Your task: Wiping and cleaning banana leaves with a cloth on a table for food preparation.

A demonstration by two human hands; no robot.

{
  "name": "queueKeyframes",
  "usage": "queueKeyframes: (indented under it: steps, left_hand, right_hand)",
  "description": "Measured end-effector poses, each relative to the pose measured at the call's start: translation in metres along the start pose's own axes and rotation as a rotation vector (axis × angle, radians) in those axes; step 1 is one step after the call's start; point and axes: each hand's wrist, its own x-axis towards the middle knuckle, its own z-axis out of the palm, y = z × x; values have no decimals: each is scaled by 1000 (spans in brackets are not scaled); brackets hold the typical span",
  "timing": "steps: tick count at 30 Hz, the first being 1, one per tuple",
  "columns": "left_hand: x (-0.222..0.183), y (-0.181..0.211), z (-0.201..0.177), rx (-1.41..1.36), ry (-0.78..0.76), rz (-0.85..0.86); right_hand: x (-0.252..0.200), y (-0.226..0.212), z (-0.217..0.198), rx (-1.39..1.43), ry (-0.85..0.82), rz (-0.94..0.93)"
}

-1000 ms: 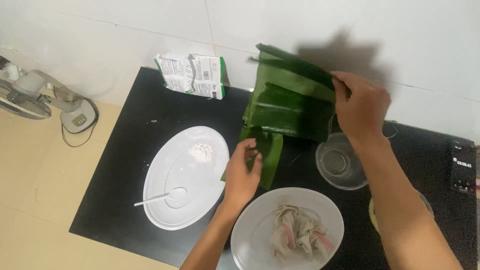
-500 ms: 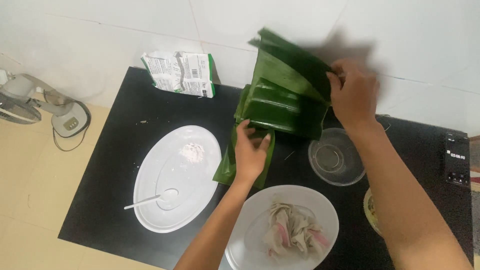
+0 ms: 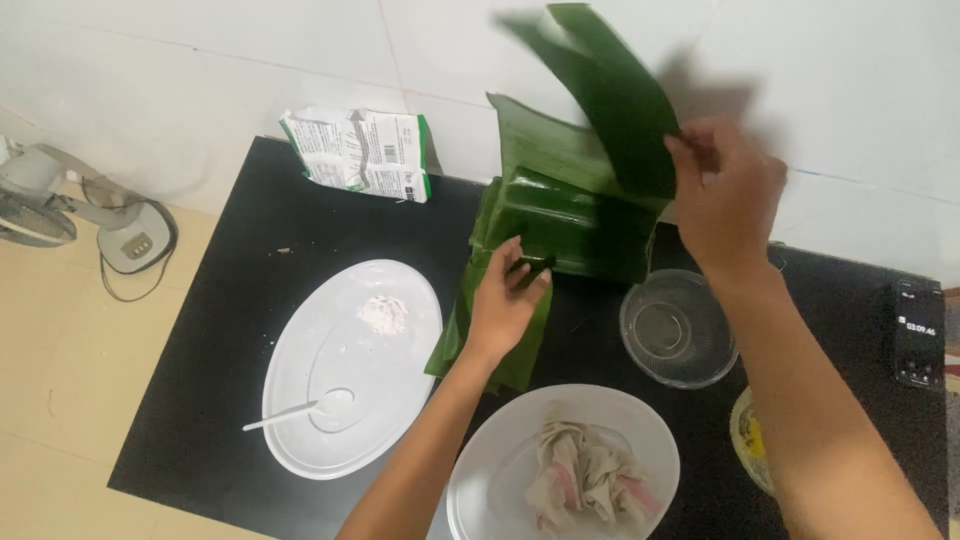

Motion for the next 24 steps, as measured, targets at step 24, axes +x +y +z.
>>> queueKeyframes:
  steps: [24]
  left_hand:
    - [82, 49, 99, 547, -41, 691]
  right_hand:
    - [1, 20, -17, 926, 176, 715]
